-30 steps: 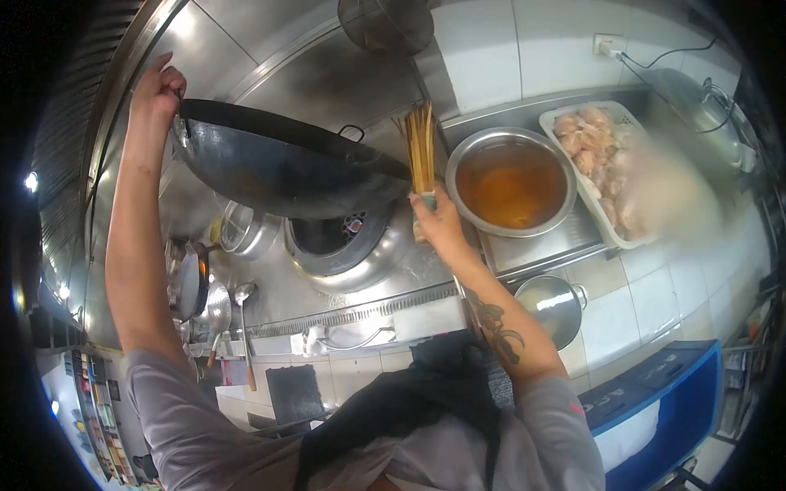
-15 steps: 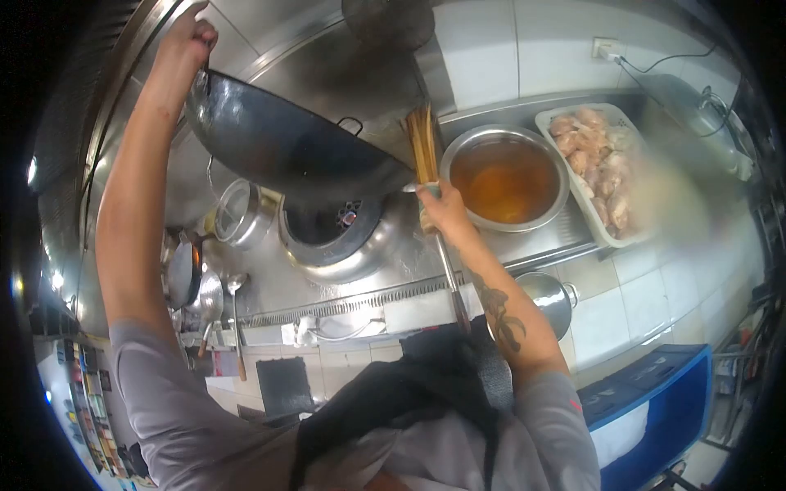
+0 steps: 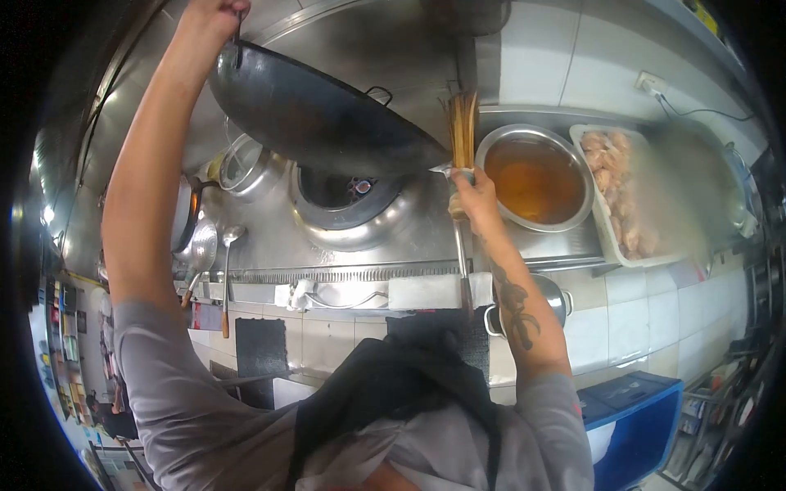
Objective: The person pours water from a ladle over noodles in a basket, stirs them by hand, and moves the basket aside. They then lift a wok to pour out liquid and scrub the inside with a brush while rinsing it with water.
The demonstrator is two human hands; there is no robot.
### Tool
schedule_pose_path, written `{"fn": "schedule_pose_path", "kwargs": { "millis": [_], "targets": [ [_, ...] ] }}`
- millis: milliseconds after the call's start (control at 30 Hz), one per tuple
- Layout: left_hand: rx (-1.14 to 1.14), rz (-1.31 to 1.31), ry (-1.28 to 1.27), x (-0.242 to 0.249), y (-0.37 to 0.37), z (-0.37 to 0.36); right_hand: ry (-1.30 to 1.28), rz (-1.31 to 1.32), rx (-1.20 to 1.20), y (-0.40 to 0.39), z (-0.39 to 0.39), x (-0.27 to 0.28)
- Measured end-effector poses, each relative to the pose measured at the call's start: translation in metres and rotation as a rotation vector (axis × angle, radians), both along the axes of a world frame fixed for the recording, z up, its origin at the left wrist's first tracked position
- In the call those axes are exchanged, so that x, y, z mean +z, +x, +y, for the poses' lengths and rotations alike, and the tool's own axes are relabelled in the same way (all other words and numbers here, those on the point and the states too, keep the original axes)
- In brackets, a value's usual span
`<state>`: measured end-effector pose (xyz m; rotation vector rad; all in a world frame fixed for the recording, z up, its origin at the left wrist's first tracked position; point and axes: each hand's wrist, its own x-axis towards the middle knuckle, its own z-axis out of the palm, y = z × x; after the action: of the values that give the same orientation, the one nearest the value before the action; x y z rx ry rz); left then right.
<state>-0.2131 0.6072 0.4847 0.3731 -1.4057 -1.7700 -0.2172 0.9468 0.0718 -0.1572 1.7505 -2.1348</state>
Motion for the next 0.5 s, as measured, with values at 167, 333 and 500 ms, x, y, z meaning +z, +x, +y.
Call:
{"fn": "schedule_pose_path", "kwargs": {
  "millis": [167,333,500],
  "targets": [
    [0.052,0.016,0.043,-0.054,0.125,-0.011,0.056,0.050,0.022,0.017,-0.009,0.016],
    [0.071,0.161,0.184,-0.144,0.239,-0.051,0.200,0.018,0.098,0.034,-0.016,0.039],
    [0.214,0.151,0.374,-0.218,0.315,-0.040,0.372,0.074,0.133,0.049,-0.031,0.058]
  ]
}}
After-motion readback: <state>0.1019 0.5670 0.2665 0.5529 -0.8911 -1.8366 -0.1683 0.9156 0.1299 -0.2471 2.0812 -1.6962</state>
